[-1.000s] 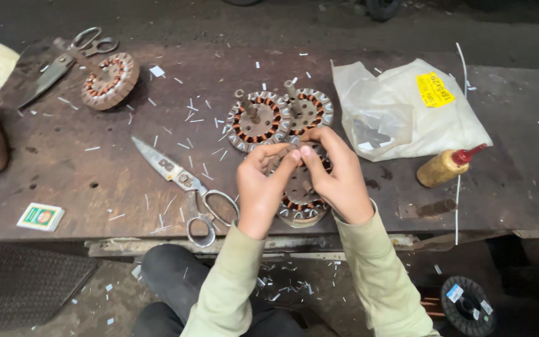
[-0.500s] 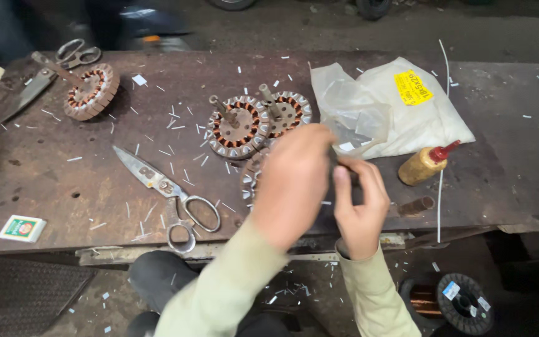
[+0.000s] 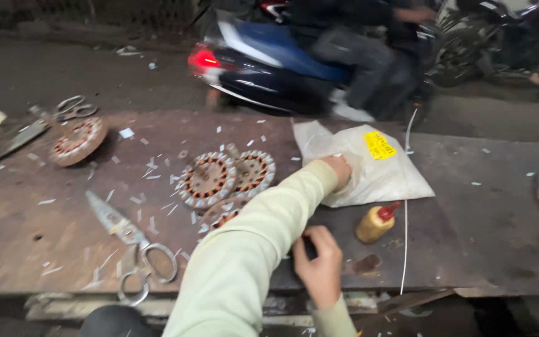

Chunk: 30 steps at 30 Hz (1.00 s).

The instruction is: The person cuts small white rectangular pieces from a larger sheet using scissors and inserts them into the slots of a copper-wound motor stator. The person repeats this process, cutting and placing the pieces into the stator slots.

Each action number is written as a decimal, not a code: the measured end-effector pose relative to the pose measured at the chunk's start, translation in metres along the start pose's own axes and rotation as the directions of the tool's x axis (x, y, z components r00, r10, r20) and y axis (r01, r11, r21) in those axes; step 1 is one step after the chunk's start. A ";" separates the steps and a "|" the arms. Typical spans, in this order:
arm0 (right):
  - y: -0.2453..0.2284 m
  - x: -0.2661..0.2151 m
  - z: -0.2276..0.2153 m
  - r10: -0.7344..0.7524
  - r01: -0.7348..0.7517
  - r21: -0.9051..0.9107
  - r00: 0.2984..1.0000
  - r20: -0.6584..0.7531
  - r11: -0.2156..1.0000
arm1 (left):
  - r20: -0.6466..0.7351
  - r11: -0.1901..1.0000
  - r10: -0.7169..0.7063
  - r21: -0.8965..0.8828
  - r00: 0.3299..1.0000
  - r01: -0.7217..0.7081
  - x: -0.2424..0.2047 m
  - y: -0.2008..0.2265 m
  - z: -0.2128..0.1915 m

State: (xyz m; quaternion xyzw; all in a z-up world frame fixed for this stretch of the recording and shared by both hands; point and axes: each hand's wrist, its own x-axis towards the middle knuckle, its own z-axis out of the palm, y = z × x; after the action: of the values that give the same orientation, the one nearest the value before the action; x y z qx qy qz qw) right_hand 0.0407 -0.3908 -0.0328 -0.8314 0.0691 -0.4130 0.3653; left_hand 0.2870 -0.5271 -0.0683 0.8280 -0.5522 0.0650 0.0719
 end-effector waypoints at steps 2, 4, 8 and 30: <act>0.005 -0.002 -0.002 0.009 -0.010 0.013 0.999 0.050 1.000 | 0.275 0.997 -0.078 0.020 0.958 0.076 0.016 0.015 -0.014; 0.008 -0.004 0.000 0.011 -0.015 0.090 0.999 0.046 0.996 | 0.417 0.998 -0.056 -0.004 0.907 0.063 0.023 0.031 -0.029; 0.016 -0.008 0.001 0.043 -0.049 0.067 0.996 0.082 0.997 | 0.300 0.994 0.100 -0.078 0.949 -0.080 0.027 0.046 -0.023; -0.008 0.001 -0.010 -0.012 0.004 0.061 0.992 0.124 0.998 | 0.130 0.976 0.198 -0.113 0.971 -0.184 0.062 0.049 -0.018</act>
State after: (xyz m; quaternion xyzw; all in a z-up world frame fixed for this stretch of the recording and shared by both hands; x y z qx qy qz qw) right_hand 0.0324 -0.3913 -0.0225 -0.8442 0.0304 -0.3639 0.3923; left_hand 0.2649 -0.5987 -0.0365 0.7688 -0.6357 -0.0150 0.0677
